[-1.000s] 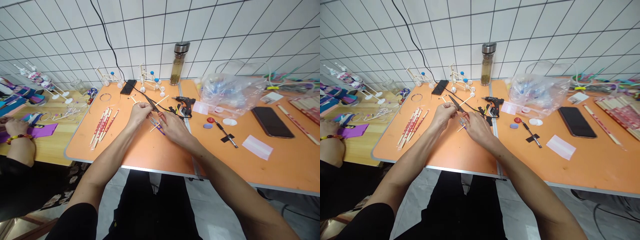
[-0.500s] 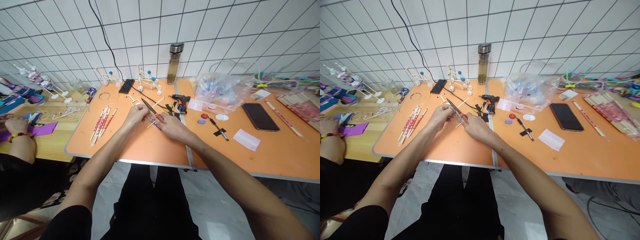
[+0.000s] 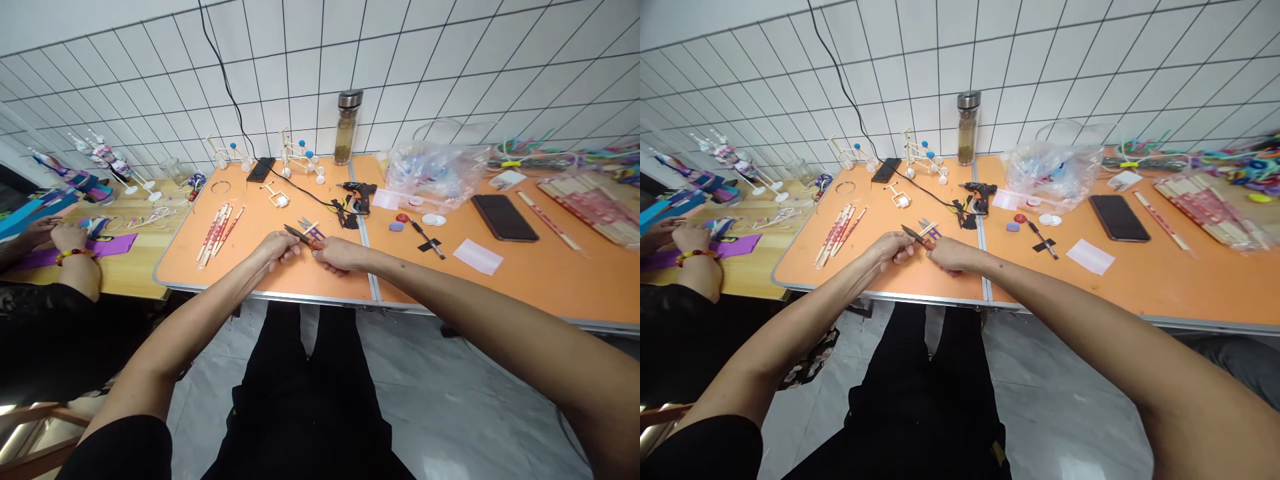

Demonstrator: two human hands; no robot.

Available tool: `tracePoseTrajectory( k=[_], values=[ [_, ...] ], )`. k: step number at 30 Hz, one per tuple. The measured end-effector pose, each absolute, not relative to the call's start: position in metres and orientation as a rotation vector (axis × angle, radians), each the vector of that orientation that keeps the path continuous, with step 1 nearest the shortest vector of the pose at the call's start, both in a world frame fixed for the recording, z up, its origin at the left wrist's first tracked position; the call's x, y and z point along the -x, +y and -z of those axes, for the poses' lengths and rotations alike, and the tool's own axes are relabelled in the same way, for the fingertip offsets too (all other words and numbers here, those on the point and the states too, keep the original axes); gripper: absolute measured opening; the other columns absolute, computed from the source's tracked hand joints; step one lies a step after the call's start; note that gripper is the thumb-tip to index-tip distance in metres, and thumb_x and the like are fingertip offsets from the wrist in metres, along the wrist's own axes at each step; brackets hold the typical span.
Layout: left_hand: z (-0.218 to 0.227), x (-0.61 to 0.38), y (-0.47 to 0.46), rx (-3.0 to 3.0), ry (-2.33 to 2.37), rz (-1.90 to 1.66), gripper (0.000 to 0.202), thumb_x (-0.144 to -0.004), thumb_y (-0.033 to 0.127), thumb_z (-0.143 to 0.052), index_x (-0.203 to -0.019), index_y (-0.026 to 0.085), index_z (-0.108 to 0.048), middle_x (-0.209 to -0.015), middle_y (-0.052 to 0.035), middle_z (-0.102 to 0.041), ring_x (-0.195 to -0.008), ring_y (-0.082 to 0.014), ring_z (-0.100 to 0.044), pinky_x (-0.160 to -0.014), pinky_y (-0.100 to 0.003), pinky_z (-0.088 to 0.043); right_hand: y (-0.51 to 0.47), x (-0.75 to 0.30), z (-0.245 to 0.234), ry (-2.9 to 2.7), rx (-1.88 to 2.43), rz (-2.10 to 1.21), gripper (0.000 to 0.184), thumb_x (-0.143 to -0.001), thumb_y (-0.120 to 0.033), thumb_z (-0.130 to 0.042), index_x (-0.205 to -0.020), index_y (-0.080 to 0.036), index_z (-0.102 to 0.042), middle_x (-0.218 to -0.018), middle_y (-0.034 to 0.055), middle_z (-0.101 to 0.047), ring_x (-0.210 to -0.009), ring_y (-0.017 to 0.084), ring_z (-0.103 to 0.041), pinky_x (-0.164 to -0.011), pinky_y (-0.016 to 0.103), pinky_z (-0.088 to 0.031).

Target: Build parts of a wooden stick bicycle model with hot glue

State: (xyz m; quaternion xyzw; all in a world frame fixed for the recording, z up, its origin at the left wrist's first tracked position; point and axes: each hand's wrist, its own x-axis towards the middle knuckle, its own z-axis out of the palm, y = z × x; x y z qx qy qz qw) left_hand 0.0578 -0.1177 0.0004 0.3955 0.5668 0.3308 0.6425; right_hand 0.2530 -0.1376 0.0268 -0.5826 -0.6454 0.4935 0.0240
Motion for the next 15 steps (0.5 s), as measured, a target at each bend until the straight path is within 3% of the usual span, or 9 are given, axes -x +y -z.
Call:
tracePoseTrajectory(
  k=[10,15],
  values=[
    [0.01,-0.054,-0.128,-0.845,1.317,-0.61,0.022,-0.093,0.005,-0.058,-0.075,0.015,-0.061,-0.056,0.0007,-0.057,-0.036,-0.0041,-0.032,-0.041,-0.019,-0.015,-0.148,-0.241,-0.038,-2.154,1.915,-1.535,0.028,-0.104,-0.014,-0.052,-0.077,-0.021,-0.054,-0.053,-0.0015,-0.049,-0.045,0.014,-0.048,-0.046,0.027,-0.037],
    [0.01,-0.053,-0.13,-0.886,1.32,-0.606,0.021,-0.09,0.008,-0.066,-0.072,0.017,-0.059,-0.054,0.002,-0.055,-0.036,-0.0044,-0.032,-0.04,-0.019,-0.016,-0.148,-0.241,-0.038,-2.314,1.861,-1.308,0.025,-0.102,-0.016,-0.055,-0.078,-0.02,-0.059,-0.051,0.0025,-0.052,-0.048,0.019,-0.051,-0.052,0.032,-0.04]
  ],
)
